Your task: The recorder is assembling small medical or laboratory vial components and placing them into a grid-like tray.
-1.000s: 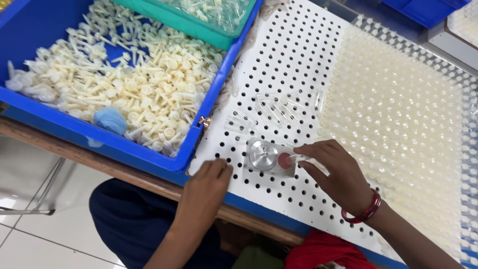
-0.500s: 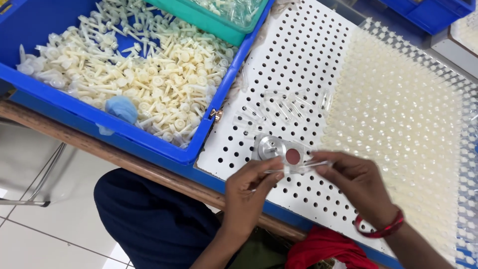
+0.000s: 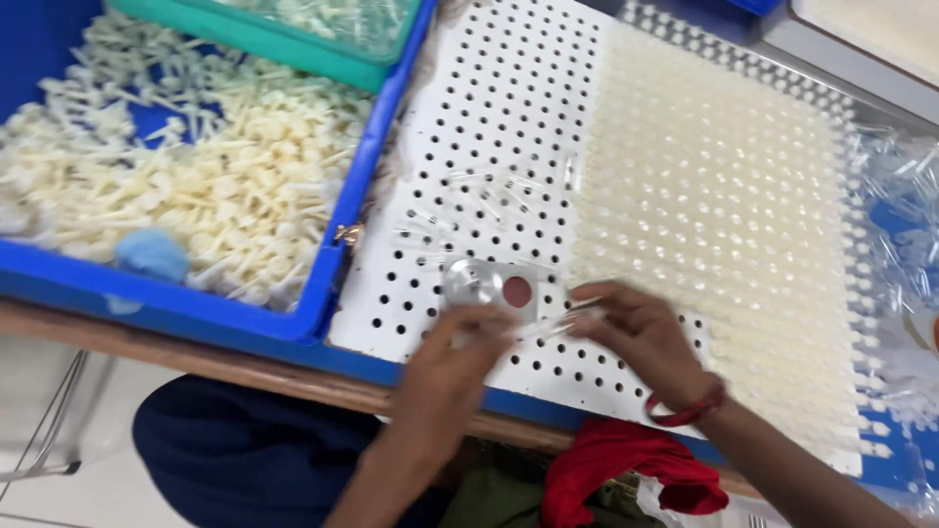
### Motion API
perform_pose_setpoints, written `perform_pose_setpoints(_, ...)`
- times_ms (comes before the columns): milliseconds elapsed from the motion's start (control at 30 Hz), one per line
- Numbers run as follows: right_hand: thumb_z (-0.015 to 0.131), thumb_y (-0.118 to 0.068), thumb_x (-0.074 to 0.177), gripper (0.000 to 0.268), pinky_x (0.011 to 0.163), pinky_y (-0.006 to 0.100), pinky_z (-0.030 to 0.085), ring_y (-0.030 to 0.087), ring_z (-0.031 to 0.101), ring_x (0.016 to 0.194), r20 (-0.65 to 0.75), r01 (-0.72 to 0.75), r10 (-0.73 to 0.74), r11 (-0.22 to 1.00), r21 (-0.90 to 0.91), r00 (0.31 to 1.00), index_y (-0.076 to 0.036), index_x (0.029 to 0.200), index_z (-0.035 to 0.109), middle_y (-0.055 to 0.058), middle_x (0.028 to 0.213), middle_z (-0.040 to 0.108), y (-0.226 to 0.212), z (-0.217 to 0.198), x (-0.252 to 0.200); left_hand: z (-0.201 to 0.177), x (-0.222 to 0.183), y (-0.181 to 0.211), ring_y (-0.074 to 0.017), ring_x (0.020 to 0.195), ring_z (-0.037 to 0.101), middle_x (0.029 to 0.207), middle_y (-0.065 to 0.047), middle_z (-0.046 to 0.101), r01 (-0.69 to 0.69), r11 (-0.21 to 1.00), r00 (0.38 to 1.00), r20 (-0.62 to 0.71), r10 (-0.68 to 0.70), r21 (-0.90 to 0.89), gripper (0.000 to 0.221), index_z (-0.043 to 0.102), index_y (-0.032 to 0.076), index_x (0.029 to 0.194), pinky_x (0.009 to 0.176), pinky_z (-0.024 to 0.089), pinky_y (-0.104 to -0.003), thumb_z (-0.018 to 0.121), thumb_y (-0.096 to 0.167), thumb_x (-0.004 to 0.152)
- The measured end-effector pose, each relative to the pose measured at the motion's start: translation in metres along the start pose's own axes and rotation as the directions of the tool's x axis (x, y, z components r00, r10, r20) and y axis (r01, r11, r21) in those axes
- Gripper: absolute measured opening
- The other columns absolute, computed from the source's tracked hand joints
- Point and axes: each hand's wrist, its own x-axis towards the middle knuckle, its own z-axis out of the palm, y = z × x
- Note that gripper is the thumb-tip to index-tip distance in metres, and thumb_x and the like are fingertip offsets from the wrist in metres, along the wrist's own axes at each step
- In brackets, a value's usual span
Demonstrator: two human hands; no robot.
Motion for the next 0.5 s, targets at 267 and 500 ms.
perform_pose_setpoints(267,0.082,-0.029,0.081,0.021,0.086,0.04,0.052,0.024,0.07,0.091,-0.093,0.096,-0.561,0.298,-0.95,0.822,-0.016,0.098,0.081,0.007,0.087,0.077,-0.004,-0.045,-0.023,-0.13,0.056,-0.019,-0.0392,0.1,0.064,0.107,-0.017,0.07,0.229,0.427,0.964,-0.265,0.025,0.875,0.027,0.073,0.008,0.125,0.079,0.052,-0.05,0.069,0.013,0.099)
perform_pose_setpoints(500,0.078,-0.029,0.086,0.024,0.084,0.042,0.053,0.026,0.07,0.097,0.101,0.284,-0.572,0.241,-0.928,0.814,-0.012,0.103,0.078,0.007,0.093,0.078,-0.03,-0.017,0.012,-0.122,0.059,-0.038,-0.0353,0.1,0.065,0.103,-0.013,0.072,0.277,0.377,0.96,-0.275,-0.059,0.884,0.019,0.079,0.014,0.114,0.079,0.053,-0.049,0.07,0.022,0.099)
